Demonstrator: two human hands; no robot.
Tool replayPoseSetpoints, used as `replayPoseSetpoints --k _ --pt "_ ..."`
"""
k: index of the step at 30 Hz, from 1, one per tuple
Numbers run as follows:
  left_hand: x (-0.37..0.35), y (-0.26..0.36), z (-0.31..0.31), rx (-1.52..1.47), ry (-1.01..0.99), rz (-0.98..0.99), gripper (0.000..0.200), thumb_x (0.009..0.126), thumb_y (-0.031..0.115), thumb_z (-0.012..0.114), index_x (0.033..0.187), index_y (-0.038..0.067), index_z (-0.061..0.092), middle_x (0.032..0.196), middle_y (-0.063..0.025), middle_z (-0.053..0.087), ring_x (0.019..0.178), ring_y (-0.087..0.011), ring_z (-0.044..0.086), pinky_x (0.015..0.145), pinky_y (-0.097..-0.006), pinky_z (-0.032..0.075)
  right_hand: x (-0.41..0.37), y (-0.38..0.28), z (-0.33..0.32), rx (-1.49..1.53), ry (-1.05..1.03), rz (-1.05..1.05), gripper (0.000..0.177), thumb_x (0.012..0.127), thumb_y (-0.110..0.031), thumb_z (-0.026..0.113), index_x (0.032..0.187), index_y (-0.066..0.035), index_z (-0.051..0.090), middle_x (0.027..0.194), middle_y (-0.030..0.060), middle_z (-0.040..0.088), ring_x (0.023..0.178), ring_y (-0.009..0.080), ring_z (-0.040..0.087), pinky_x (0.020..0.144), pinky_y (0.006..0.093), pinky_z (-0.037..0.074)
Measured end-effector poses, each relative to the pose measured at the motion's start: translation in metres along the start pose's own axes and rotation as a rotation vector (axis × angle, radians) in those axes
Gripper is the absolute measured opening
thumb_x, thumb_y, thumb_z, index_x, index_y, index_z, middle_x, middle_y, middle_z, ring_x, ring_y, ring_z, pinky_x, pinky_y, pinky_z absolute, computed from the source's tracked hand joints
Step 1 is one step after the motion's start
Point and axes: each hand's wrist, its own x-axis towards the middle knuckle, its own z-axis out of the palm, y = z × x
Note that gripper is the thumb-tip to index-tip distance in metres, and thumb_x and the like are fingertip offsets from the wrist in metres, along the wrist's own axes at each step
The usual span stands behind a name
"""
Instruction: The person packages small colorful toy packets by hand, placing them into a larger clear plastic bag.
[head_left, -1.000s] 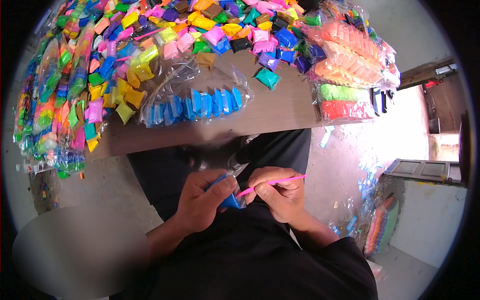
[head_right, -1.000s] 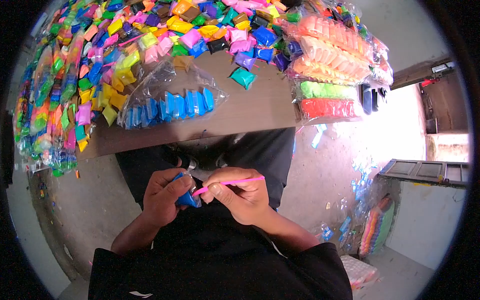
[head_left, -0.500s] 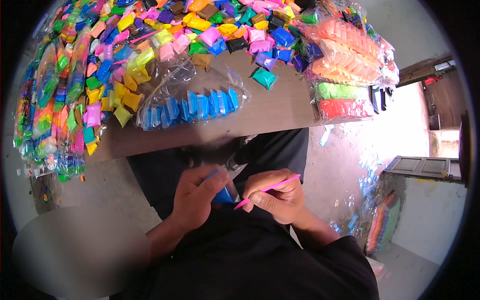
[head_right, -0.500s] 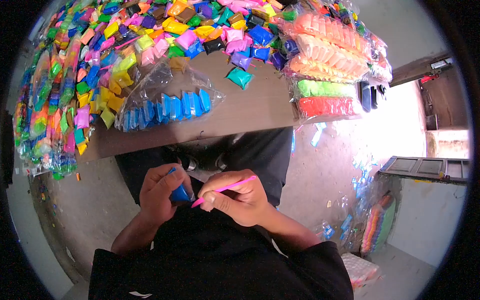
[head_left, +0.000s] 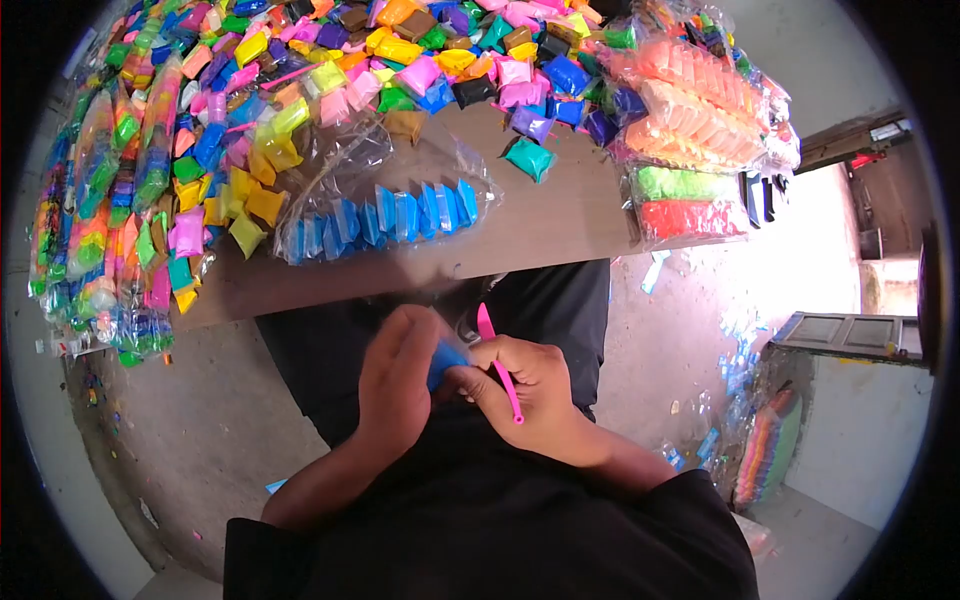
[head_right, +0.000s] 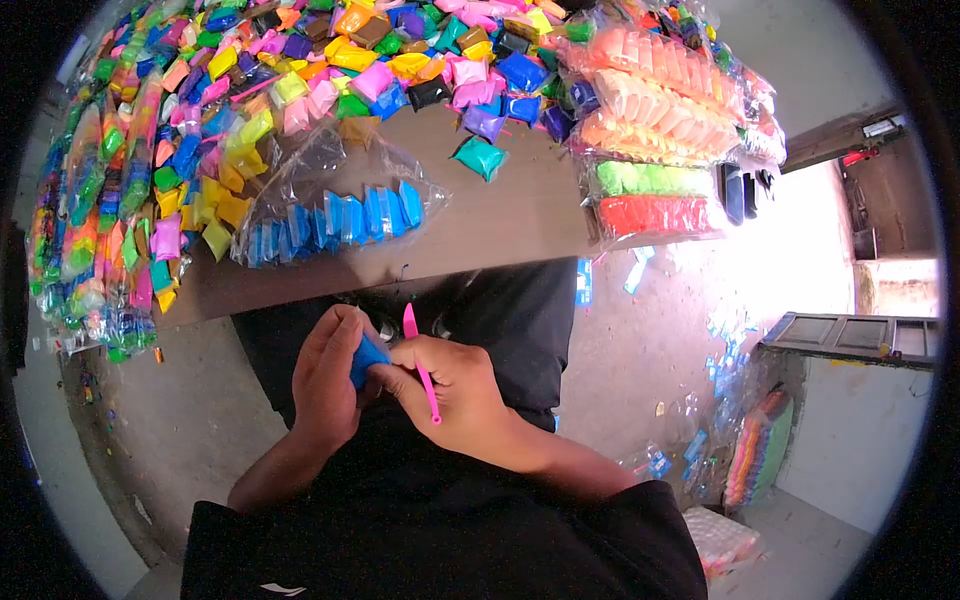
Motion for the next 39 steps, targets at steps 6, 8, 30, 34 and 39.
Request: replayPoseSetpoints --k 6,8,30,34,39 --pt "0.004 0.006 -0.006 -0.428 0.106 -0.553 0.024 0.105 0.032 0.053 0.095 0.010 0.057 0.061 -0.0054 0.051 0.044 -0.0115 0.042 0.043 -0.0260 0.032 0.009 0.012 -0.003 -0.024 0.182 -0.043 0.015 0.105 -0.009 0.056 0.097 0.000 0.064 0.075 0.0045 0.065 0.064 0.0080 0.058 0.060 0.0236 0.048" --pt "0.005 0.002 -0.008 -0.511 0.134 -0.637 0.027 0.104 0.037 0.055 0.093 0.012 0.057 0.057 -0.0060 0.048 0.039 -0.0129 0.038 0.041 -0.0263 0.030 0.015 0.005 -0.008 0.056 0.184 0.019 0.008 0.102 -0.005 0.061 0.101 0.002 0.063 0.078 0.0036 0.065 0.067 0.0075 0.058 0.062 0.0235 0.048" --pt "-0.001 -0.014 -0.017 0.429 -0.121 0.048 0.020 0.090 0.016 0.081 0.091 0.003 0.066 0.086 -0.0004 0.067 0.079 -0.0042 0.058 0.068 -0.0252 0.047 0.005 0.037 -0.002 0.224 0.083 0.064 0.019 0.094 -0.011 0.075 0.109 -0.001 0.068 0.100 0.0045 0.065 0.090 0.0127 0.059 0.083 0.0277 0.047" --pt "0.000 -0.017 -0.017 0.304 -0.120 -0.005 0.027 0.088 0.023 0.085 0.094 0.003 0.068 0.086 0.0014 0.066 0.077 -0.0059 0.058 0.069 -0.0255 0.048 0.006 0.037 -0.003 0.216 0.109 0.004 0.012 0.094 -0.010 0.075 0.097 0.000 0.069 0.091 0.0062 0.065 0.085 0.0130 0.060 0.078 0.0275 0.046" --pt "0.000 -0.035 -0.017 -0.124 -0.020 -0.028 0.019 0.093 0.014 0.079 0.105 0.003 0.069 0.095 -0.0005 0.068 0.086 -0.0068 0.060 0.079 -0.0247 0.048 0.000 0.036 0.001 0.185 0.181 0.022 0.009 0.096 -0.008 0.072 0.093 0.000 0.069 0.084 0.0069 0.066 0.076 0.0141 0.061 0.072 0.0281 0.048"
